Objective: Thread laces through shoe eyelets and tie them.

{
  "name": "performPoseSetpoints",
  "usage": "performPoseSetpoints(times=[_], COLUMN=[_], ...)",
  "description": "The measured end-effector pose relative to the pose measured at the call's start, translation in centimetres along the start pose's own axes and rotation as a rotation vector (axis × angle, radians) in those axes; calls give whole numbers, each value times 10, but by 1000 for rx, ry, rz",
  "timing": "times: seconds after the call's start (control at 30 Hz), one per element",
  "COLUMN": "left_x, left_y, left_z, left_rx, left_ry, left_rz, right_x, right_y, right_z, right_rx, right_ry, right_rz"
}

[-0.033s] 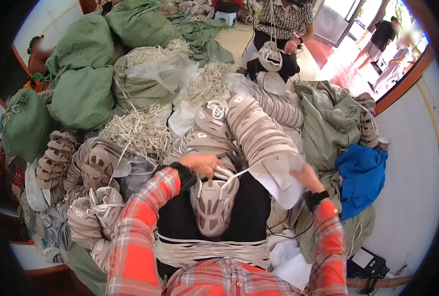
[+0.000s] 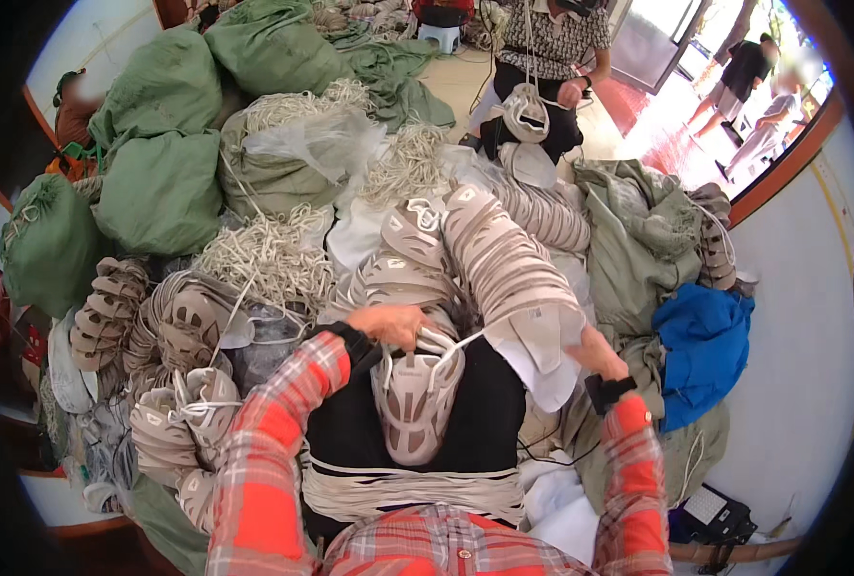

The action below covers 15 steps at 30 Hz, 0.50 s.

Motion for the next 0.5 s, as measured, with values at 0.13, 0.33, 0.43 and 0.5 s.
performPoseSetpoints(times=[0.13,0.33,0.43,0.5], left_x=[19,-14,-25,-43], left_y=[12,16,8,-1], left_z=[18,51,59,81], left_rx=[103,464,623,906], left_ry=[76,207,213,348], left_rz=[-232,757,900,896], right_x=[-167,-252,-252,-265], right_y=[58,-123,-148,-147], right_z=[65,36,24,42], right_rx=[613,-195,-224,-151], right_ry=[342,564,599,718], right_rz=[74,242,247,222])
Point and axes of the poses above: each hand's wrist, its own z-axis away from the middle knuckle, its own y-axis out of the back of the hand, x = y × z, the point moved 7 cm from there along -z, towards the middle knuckle, and after that the axes turned 15 degrees about -y, right-handed, at the moved point
